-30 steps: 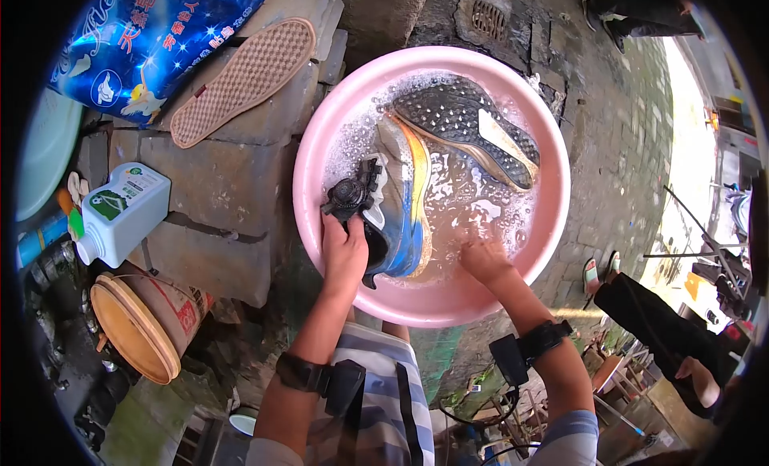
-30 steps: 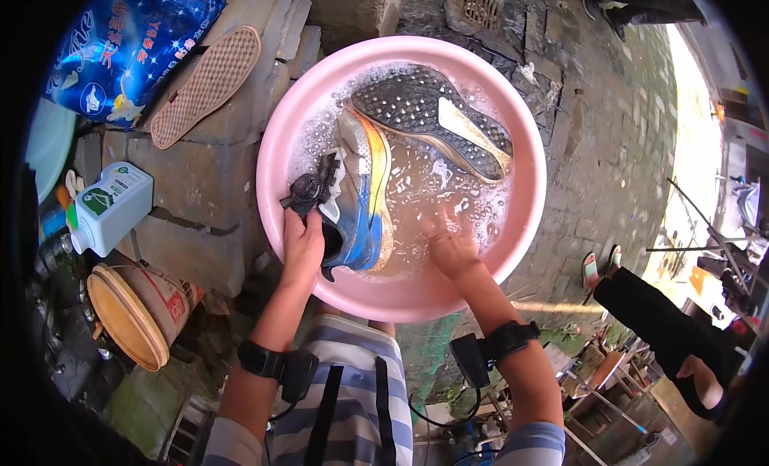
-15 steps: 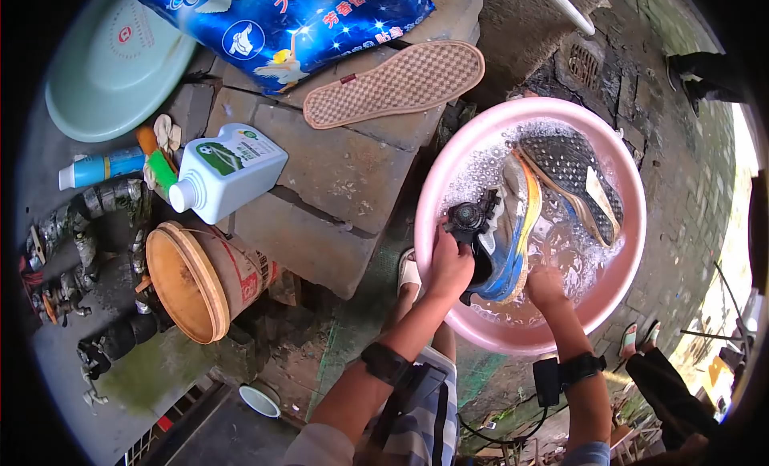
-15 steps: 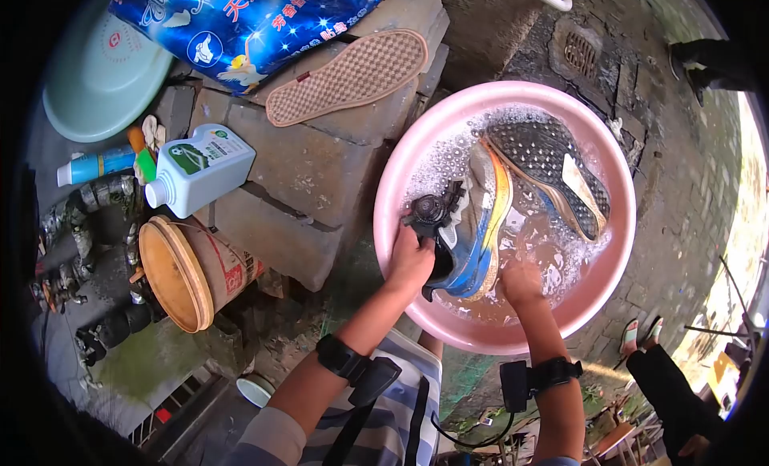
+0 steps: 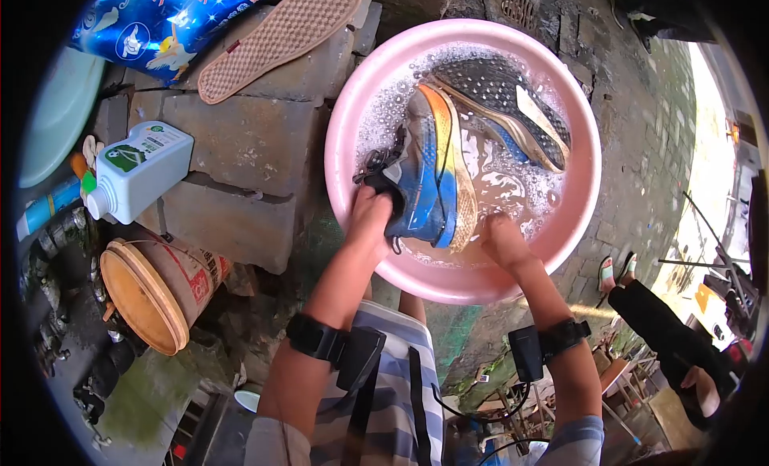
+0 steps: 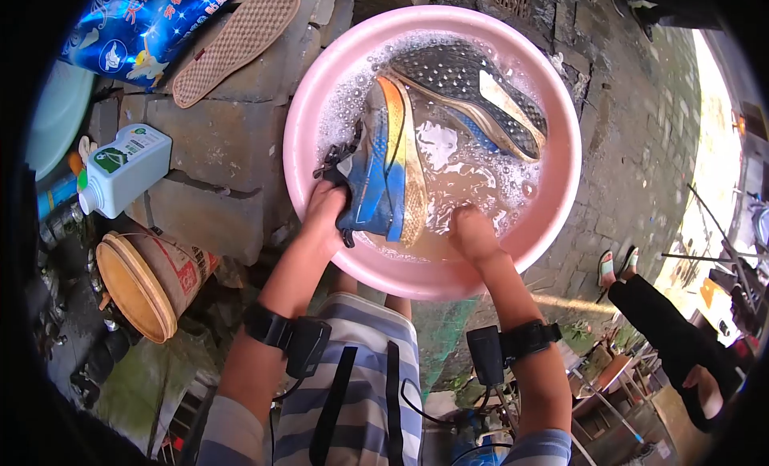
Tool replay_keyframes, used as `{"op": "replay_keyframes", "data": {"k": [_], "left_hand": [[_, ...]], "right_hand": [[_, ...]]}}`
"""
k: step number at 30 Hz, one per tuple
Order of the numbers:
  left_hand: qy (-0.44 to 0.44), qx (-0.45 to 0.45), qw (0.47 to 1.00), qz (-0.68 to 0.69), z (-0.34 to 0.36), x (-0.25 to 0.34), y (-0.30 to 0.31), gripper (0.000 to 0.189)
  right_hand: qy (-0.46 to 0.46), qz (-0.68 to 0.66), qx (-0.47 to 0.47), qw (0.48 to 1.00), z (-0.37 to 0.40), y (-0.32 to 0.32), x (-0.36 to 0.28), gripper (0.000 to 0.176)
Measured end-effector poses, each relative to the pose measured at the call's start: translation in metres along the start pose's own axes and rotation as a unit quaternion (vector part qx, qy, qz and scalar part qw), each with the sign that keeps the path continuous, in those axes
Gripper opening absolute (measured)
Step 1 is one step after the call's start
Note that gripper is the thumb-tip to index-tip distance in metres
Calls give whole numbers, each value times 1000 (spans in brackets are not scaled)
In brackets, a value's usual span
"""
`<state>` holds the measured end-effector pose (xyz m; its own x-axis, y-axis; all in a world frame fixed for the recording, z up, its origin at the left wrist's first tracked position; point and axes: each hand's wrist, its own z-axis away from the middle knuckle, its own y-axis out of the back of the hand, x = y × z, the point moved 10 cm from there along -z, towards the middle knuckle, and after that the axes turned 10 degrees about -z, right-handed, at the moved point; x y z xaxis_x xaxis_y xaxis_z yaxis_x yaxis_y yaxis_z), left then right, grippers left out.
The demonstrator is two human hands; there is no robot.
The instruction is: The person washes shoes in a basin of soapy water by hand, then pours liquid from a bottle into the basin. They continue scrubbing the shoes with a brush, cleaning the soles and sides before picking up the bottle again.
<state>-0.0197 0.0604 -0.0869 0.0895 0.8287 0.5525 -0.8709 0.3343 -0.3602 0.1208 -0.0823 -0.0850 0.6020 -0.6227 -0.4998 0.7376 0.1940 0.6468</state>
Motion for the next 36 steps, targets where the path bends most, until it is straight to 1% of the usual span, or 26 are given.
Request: {"op": "replay_keyframes", "data": {"k": [1, 2, 3, 4, 5, 6, 7, 8, 9, 10, 11, 13, 14, 16, 17, 18, 19, 20, 22, 23, 24, 26, 29, 33, 35, 36], "left_hand": [[4, -3, 1000, -2, 4, 2, -3, 30], [9, -5, 1000, -3, 9, 6, -6, 30], [21, -5, 1000, -15, 12, 6, -7, 28], [20, -8, 1000, -19, 8, 1, -1, 28], [60, -35, 996, 49, 1, -14, 1, 28], [99, -62, 986, 115, -3, -29, 1, 29], [119, -65, 976, 173, 11, -24, -13, 31], [114, -74, 974, 179, 15, -20, -18, 31], [110, -82, 973, 184, 17, -19, -23, 31], [105, -88, 973, 188, 21, -18, -27, 31], [100, -92, 974, 184, 21, -16, -29, 31], [91, -100, 974, 181, 23, -15, -32, 31], [86, -102, 975, 179, 22, -15, -33, 31], [74, -99, 977, 173, 24, -14, -32, 31], [73, -98, 978, 170, 23, -15, -32, 31], [67, -96, 979, 166, 23, -16, -31, 31], [64, -91, 980, 165, 23, -16, -28, 31], [59, -88, 981, 161, 24, -17, -27, 31], [47, -76, 984, 156, 27, -15, -21, 31], [55, -75, 984, 154, 26, -19, -18, 31], [58, -70, 984, 151, 26, -20, -15, 31], [68, -65, 985, 146, 24, -25, -10, 31], [80, -59, 985, 141, 22, -30, -4, 32], [88, -54, 986, 131, 20, -34, -1, 32], [90, -54, 986, 127, 18, -36, -1, 32], [90, -52, 987, 126, 17, -37, -1, 32]], "right_hand": [[-3, -12, -55, 998, 2, -7, 1, 16], [-4, -13, -53, 999, 4, -11, 8, 16], [-55, -118, -52, 990, 5, -20, 26, 17], [-104, -221, -51, 968, 7, -27, 40, 18], [-103, -224, -48, 968, 9, -27, 38, 18], [-177, -411, 1, 895, 14, -29, 47, 18], [-240, -578, 49, 778, 21, -35, 53, 19], [-237, -581, 51, 777, 23, -27, 45, 19], [-142, -396, 42, 906, 19, 1, 24, 17], [-37, -185, 31, 982, 17, 16, -2, 16], [-35, -187, 34, 981, 17, 18, -6, 16], [-7, -72, 125, 990, 20, 36, -16, 16], [-5, -74, 126, 989, 17, 35, -15, 16], [-80, -191, 72, 976, 9, 20, 3, 20], [-82, -189, 72, 976, 8, 22, 5, 20], [-94, -352, 37, 931, 7, 14, 8, 24], [-104, -503, 1, 858, 7, 8, 6, 28], [-105, -500, 3, 860, 10, 11, 4, 28], [-122, -667, 7, 735, 19, 17, -2, 32], [-113, -698, 11, 707, 24, 24, -7, 32], [-113, -696, 13, 709, 28, 30, -11, 32], [-96, -751, 22, 653, 33, 43, -19, 33], [-62, -763, 33, 643, 38, 60, -29, 31], [-54, -749, 72, 656, 42, 73, -35, 24], [-26, -681, 111, 723, 37, 69, -20, 19], [-26, -681, 112, 723, 32, 61, -14, 19]]}}
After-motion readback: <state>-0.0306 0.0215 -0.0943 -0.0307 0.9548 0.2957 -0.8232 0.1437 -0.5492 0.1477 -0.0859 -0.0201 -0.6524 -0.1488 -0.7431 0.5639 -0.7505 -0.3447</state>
